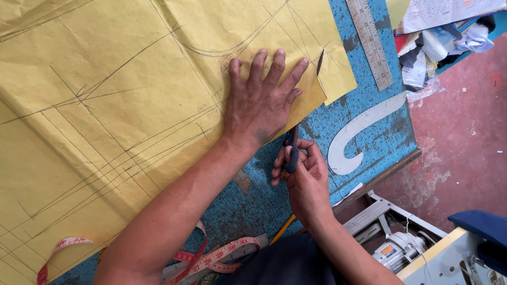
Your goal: Measuring, marking, and cutting out paper patterns for garment construction on a workbench.
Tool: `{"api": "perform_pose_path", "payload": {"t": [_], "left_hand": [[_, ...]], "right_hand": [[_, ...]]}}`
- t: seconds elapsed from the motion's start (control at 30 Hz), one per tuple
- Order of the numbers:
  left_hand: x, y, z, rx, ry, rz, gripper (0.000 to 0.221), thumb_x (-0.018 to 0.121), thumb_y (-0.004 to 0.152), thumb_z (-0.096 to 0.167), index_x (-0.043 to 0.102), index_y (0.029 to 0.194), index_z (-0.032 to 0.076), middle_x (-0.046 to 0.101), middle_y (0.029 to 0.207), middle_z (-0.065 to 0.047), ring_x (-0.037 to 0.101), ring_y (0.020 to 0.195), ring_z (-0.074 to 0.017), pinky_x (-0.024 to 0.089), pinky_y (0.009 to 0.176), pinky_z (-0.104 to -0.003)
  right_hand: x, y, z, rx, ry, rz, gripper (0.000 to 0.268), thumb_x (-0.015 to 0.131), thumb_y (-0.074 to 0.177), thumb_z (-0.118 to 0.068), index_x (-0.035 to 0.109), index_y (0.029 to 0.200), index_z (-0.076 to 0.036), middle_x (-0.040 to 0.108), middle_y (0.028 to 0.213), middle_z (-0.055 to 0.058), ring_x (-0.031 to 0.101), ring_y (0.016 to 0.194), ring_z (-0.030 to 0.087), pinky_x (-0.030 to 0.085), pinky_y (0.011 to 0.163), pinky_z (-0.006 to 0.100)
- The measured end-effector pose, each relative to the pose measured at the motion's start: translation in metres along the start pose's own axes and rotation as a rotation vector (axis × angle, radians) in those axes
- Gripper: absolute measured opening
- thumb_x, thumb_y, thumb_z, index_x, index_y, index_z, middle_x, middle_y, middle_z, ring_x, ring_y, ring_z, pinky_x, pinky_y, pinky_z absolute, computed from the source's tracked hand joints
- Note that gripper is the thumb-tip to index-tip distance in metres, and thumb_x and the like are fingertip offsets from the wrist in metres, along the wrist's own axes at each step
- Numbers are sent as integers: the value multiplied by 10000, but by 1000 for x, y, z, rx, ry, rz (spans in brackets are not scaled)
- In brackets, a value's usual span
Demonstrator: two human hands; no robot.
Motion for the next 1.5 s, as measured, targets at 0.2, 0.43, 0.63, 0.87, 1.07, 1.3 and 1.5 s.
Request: {"api": "perform_pose_path", "payload": {"t": [0.2,0.43,0.63,0.87,1.07,1.3,1.5], "left_hand": [[1,0,0,-6,-17,37,442,403,1081,464,541,1474,317,553,1309,-110,479,1270,-346,368,978,-603],[2,1,-2,-3,-28,79,437,418,1072,480,567,1450,319,569,1304,-103,491,1262,-337,376,977,-598],[4,-2,-1,-1,-27,96,430,414,1070,475,576,1438,324,582,1297,-98,506,1258,-337,377,973,-594],[3,-2,-1,-23,-63,121,413,420,1070,481,624,1390,317,617,1271,-94,543,1242,-335,378,981,-593],[-2,-1,1,-27,-35,100,388,446,1060,456,652,1351,304,634,1272,-82,545,1251,-329,364,1002,-588],[1,0,2,-33,15,84,367,472,1049,438,641,1350,310,638,1284,-68,552,1252,-321,355,1009,-592],[2,-3,-2,-89,-29,66,342,604,976,443,684,1294,344,645,1255,4,530,1248,-269,353,1013,-560]], "right_hand": [[1,1,3,3,4,17,250,622,1021,-127,526,1167,51,648,721,180,690,576,239,619,450,329],[9,10,2,-26,55,14,223,615,1029,-130,514,1147,30,652,729,175,693,575,238,619,450,324],[7,15,5,-3,77,26,229,619,1029,-149,509,1144,17,644,730,185,679,564,250,609,431,338],[4,24,1,-30,79,-6,231,621,1036,-149,504,1148,15,646,745,173,687,582,243,609,437,324],[-4,49,0,-41,122,-48,216,638,1032,-167,517,1120,-11,651,755,169,702,595,250,616,451,333],[-18,66,-5,-43,147,-107,208,661,1025,-176,527,1081,-26,660,754,181,708,592,260,620,449,339],[-63,75,-22,-23,13,-227,211,670,1016,-178,561,1111,-25,679,779,158,721,604,236,602,435,315]]}}
Point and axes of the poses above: each hand's wrist, its own y-axis towards the middle knuckle, its own x-axis out of the palm, z = x × y, the point moved 3 cm from there along y, towards the middle knuckle
